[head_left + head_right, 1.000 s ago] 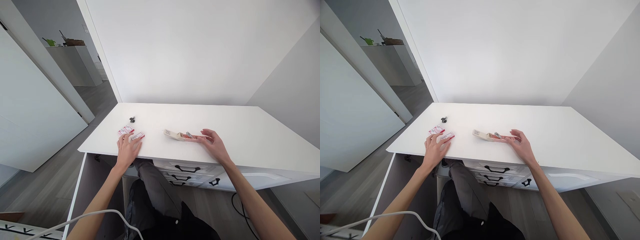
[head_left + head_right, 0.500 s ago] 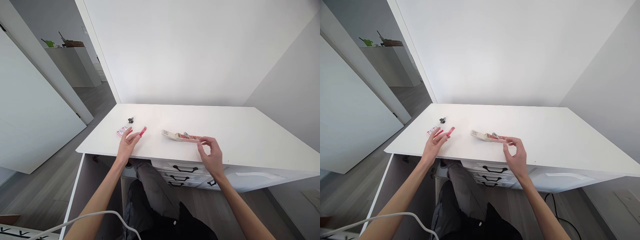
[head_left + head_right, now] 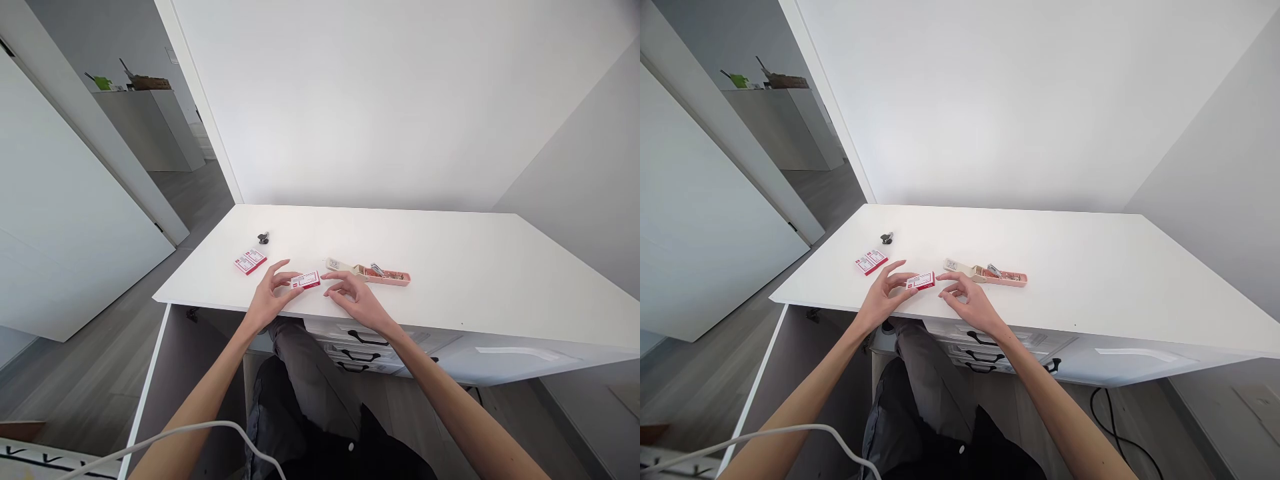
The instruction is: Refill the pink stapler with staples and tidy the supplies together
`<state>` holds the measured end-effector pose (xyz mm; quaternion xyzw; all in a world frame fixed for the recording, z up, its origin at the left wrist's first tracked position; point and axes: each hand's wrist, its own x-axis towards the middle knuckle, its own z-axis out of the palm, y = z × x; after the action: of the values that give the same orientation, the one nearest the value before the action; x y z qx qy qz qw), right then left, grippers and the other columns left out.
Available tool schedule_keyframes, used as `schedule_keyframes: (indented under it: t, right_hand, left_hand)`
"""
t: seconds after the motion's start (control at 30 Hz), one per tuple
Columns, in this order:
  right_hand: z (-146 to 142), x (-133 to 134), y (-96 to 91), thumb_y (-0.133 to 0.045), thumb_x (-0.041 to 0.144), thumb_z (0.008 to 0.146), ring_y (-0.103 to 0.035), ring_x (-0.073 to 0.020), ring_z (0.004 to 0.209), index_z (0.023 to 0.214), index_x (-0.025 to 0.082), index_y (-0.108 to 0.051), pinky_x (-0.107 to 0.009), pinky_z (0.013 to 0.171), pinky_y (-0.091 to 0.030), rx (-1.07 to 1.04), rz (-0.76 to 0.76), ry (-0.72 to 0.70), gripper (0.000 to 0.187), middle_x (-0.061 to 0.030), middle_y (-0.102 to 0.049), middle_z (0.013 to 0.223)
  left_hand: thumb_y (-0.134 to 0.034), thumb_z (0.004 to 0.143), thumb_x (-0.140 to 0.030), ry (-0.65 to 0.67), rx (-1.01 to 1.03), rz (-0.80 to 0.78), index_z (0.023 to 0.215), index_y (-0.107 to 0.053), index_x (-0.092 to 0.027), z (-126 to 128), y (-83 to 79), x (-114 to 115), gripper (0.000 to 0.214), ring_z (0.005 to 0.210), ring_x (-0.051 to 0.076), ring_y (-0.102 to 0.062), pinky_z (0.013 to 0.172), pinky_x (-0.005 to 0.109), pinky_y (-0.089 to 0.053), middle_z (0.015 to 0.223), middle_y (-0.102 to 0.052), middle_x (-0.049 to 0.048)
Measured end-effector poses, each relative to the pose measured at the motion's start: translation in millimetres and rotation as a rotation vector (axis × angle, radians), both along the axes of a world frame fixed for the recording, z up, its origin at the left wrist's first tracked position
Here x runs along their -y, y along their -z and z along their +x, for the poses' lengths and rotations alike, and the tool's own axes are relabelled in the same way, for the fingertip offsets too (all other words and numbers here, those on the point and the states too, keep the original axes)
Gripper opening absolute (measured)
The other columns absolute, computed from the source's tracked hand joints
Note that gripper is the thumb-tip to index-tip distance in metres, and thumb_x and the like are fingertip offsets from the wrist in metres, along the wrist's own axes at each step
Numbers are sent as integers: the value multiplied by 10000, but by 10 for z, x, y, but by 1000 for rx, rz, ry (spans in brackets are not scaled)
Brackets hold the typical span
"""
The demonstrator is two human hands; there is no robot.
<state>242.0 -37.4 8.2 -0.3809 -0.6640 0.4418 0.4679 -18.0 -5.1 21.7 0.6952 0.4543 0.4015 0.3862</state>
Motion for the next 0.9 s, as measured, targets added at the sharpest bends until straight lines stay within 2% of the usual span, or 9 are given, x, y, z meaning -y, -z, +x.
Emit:
schedule_keyframes:
  t: [0.23, 0.33, 0.47, 0.63, 0.7, 0.9]
  right_hand:
    - [-25, -89, 47, -703, 451, 977, -772, -214, 1068, 1284, 273, -611, -435, 1010, -600, -26, -79, -68, 366, -78, -701, 1372]
    - [-63, -133, 118, -743, 515, 940, -773, -217, 1025, 1228, 260, -626, -404, 917, -646, -66, -117, 6, 402, -81, -728, 1293]
    - [-144, -173, 195, -793, 583, 873, -760, -235, 957, 1143, 249, -631, -364, 710, -687, -151, -108, 179, 459, -68, -749, 1089]
    - [-183, -146, 202, -769, 556, 910, -746, -233, 907, 1116, 265, -653, -381, 688, -703, -113, -4, 341, 374, -47, -739, 980]
    - [-191, -125, 185, -738, 540, 943, -745, -225, 860, 1119, 270, -666, -403, 719, -707, -70, 65, 395, 329, -50, -746, 996]
    - [-246, -105, 143, -653, 468, 1021, -771, -253, 945, 1066, 292, -700, -456, 870, -691, 108, 316, 448, 188, -59, -781, 1026]
  left_hand:
    - [-794, 885, -523, 30, -90, 29, 1485, -487, -281, 45, 16, -15, 715, 1251, 258, -697, 1127, 464, -502, 1296, -771, 83]
    - [-787, 887, -524, 39, -120, 56, 1472, -502, -295, 111, 24, -21, 690, 1256, 270, -695, 1108, 453, -511, 1296, -772, 78]
    - [-786, 885, -492, 66, -179, 101, 1463, -513, -306, 172, 40, -34, 666, 1253, 269, -688, 1117, 451, -500, 1307, -764, 60]
    - [-721, 926, -462, 17, -203, 142, 1393, -590, -279, 136, 87, -74, 518, 1170, 247, -702, 1071, 432, -540, 1291, -752, 56]
    - [-680, 949, -450, -20, -211, 133, 1357, -622, -273, 117, 110, -90, 449, 1132, 244, -709, 1046, 428, -554, 1277, -751, 58]
    - [-622, 962, -364, -79, -208, 139, 1324, -635, -264, 131, 148, -97, 375, 1074, 226, -717, 1018, 403, -563, 1284, -750, 44]
